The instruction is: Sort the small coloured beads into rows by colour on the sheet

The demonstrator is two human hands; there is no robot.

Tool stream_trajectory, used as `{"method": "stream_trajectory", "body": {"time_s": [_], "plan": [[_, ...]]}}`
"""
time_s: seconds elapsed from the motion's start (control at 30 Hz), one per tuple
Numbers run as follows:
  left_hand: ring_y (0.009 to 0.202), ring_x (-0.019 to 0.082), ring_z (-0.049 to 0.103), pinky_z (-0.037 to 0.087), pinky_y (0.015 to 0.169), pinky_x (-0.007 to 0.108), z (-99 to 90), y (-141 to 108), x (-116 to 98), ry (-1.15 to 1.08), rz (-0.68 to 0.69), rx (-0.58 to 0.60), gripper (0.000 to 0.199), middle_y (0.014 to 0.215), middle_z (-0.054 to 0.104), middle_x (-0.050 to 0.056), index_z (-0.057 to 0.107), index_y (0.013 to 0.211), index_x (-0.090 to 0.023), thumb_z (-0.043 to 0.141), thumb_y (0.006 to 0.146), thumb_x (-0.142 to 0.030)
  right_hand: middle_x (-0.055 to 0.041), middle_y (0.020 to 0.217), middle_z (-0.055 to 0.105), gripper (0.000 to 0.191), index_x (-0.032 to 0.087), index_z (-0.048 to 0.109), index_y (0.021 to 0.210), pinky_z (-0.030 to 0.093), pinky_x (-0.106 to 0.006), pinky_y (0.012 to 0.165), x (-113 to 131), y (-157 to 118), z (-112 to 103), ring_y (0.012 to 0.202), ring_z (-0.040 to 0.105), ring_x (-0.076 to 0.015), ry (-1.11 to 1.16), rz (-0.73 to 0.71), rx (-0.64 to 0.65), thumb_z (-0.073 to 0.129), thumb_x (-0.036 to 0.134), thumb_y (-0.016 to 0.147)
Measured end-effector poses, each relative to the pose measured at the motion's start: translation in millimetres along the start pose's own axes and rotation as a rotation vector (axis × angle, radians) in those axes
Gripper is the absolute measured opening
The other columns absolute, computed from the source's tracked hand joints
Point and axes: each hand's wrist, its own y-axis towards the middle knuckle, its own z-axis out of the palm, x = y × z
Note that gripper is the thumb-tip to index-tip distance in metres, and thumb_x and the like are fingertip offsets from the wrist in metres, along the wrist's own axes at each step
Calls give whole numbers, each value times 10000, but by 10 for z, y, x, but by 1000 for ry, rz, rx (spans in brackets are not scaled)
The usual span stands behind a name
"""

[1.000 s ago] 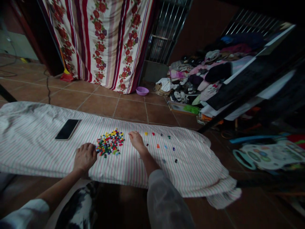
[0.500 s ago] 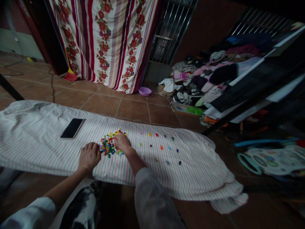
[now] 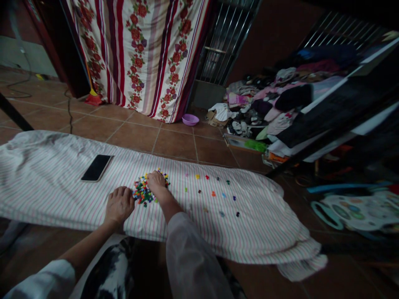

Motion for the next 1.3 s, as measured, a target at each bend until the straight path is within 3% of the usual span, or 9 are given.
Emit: {"method": "stream_trajectory", "body": {"time_s": [0.37,0.73,0.97,1.13,1.3], "plan": [[974,274,513,349,806,388,-19,4,-11,20,-1,12,170,987,597,116,582,928,-172,434,881,-241,-130,1126,671,249,173,694,1078,435,-303,861,93,31,-93,1076,593,-225,-31,60,59,536,169,886],[978,280,507,344,798,392,-13,0,-6,11,5,7,205,981,598,117,588,936,-167,404,892,-245,-82,1065,690,224,205,665,1046,409,-275,879,43,-66,-9,1022,599,-192,14,-1,-96,502,266,906],[965,275,510,343,788,388,-18,-6,1,32,9,1,203,972,598,115,583,926,-168,400,895,-252,-92,1039,702,254,175,653,1012,410,-275,846,26,-170,-40,982,613,-195,38,33,-147,440,290,935],[972,268,512,340,793,383,-15,-13,4,50,21,0,211,977,593,109,576,940,-164,394,900,-262,-75,1011,707,274,192,663,972,396,-259,794,-146,-342,-106,935,616,-183,48,78,-176,400,269,956],[968,268,520,333,788,380,-2,-12,5,64,14,-1,203,978,599,101,576,947,-164,406,894,-262,-63,946,700,261,191,659,958,368,-239,747,-565,-523,-163,884,600,-163,94,152,-254,400,223,957]]}}
